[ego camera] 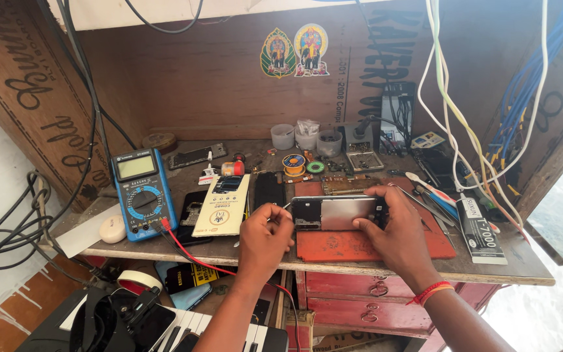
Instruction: The person works at a cluttered repair bench on a disassembled smartphone. They use a screwdriver on the phone's edge, then hold the phone with both hands and press a silver battery or back panel into the phone body, repeatedly aligning and pressing it into place.
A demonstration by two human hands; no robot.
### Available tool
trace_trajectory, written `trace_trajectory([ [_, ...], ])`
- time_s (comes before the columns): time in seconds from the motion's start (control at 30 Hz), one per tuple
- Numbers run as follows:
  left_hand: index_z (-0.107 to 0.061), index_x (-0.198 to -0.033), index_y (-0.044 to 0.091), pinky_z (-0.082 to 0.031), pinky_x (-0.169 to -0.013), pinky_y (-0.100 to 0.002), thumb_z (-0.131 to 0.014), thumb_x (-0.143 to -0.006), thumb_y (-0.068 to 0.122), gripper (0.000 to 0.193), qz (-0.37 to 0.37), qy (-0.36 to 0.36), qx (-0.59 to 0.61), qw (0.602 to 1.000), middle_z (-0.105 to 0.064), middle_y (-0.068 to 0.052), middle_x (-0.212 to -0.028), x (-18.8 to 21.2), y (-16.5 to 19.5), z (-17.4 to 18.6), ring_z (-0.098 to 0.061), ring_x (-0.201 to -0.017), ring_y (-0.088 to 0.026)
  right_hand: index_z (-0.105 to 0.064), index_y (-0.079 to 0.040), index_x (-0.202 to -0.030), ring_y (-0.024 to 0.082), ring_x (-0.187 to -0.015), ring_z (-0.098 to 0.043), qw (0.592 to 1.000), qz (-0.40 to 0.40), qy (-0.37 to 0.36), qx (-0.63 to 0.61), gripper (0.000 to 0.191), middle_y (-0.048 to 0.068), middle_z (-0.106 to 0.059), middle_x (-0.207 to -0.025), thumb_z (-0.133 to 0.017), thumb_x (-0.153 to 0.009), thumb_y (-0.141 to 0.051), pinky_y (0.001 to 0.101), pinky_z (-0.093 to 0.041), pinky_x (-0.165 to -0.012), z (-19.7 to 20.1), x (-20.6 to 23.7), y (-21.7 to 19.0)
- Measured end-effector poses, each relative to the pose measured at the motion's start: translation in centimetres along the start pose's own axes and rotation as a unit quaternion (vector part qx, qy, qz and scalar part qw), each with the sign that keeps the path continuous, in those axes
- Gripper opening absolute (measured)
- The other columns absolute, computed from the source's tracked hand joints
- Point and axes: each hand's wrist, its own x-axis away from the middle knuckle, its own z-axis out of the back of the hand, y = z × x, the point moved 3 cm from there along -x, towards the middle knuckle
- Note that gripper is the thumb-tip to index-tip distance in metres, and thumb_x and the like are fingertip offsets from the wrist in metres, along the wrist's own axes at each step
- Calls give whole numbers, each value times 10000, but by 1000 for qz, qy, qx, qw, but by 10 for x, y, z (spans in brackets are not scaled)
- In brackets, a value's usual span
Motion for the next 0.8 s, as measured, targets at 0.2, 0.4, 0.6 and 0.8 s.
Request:
trace_trajectory([
  [0.2,-679,-888,3,-526,-497,-224,-758,-825,62,117,-36,35,-49,998,-700,-25,-737,2,6,-2,-653,-536,-55,-597,-61,-1147,256,-835,-656,1000,4,-1,1,504,97,-661,-951,-860,-722,-124,384,-511,-742,0,0,0],
  [0.4,-697,-798,2,-497,-516,-257,-776,-794,62,99,-100,92,-133,982,-689,-33,-703,8,16,-4,-607,-517,-78,-596,-61,-1144,256,-829,-657,1000,9,3,-5,505,97,-654,-952,-859,-717,-117,383,-513,-735,0,0,-1],
  [0.6,-685,-796,3,-506,-516,-263,-754,-817,80,106,-107,114,-135,978,-680,-36,-703,11,19,-8,-623,-528,-88,-601,-68,-1156,247,-814,-653,1000,0,-1,-7,508,93,-655,-941,-859,-722,-121,380,-513,-722,1,0,-2],
  [0.8,-663,-816,1,-512,-531,-268,-701,-819,53,64,-114,86,-121,982,-656,-40,-728,11,17,-10,-631,-561,-95,-602,-66,-1155,241,-817,-654,1000,10,2,-4,506,91,-660,-944,-861,-724,-127,378,-516,-724,2,1,-4],
])
